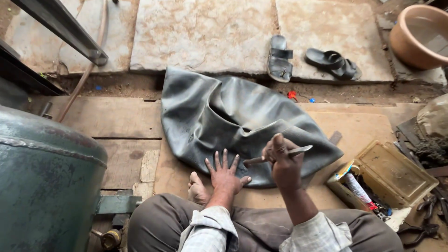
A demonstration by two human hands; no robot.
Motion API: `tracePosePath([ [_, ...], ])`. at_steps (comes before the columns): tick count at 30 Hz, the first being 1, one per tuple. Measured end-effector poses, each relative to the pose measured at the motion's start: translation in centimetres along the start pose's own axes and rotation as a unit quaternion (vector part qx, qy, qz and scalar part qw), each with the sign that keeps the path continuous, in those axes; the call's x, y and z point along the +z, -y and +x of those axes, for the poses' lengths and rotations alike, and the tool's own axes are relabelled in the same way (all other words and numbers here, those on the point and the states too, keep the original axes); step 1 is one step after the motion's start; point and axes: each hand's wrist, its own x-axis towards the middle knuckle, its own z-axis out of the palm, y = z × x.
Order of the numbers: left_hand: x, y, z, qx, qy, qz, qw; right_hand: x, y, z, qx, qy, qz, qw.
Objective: Repairing a puncture in a large rubber inner tube using a metal file and adhesive.
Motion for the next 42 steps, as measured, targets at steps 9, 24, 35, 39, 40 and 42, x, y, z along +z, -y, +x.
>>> tracePosePath([
  [9, 0.3, -0.2, -0.8, -0.001, -0.002, -0.016, 1.0, -1.8, -7.0, -1.6, 0.065, 0.048, -0.132, 0.988],
  [24, 0.2, -0.1, -0.3, -0.005, -0.007, -0.011, 1.0, 0.4, -0.8, -0.7, 0.005, 0.058, -0.065, 0.996],
  [35, 0.5, 0.3, -0.6, -0.01, -0.011, -0.019, 1.0, 0.3, -2.9, -2.4, -0.021, 0.041, -0.109, 0.993],
  [39, 0.0, -0.2, 0.0, -0.005, -0.019, -0.012, 1.0, 1.4, 0.8, -1.9, -0.035, 0.03, -0.064, 0.997],
  [40, 0.2, -0.2, 0.0, -0.009, -0.015, -0.016, 1.0, 1.5, 1.1, -2.2, -0.029, 0.034, -0.064, 0.997],
  [42, 0.4, -0.1, 0.1, -0.01, 0.004, -0.012, 1.0, 1.7, 1.7, -2.6, -0.079, 0.034, -0.023, 0.996],
])
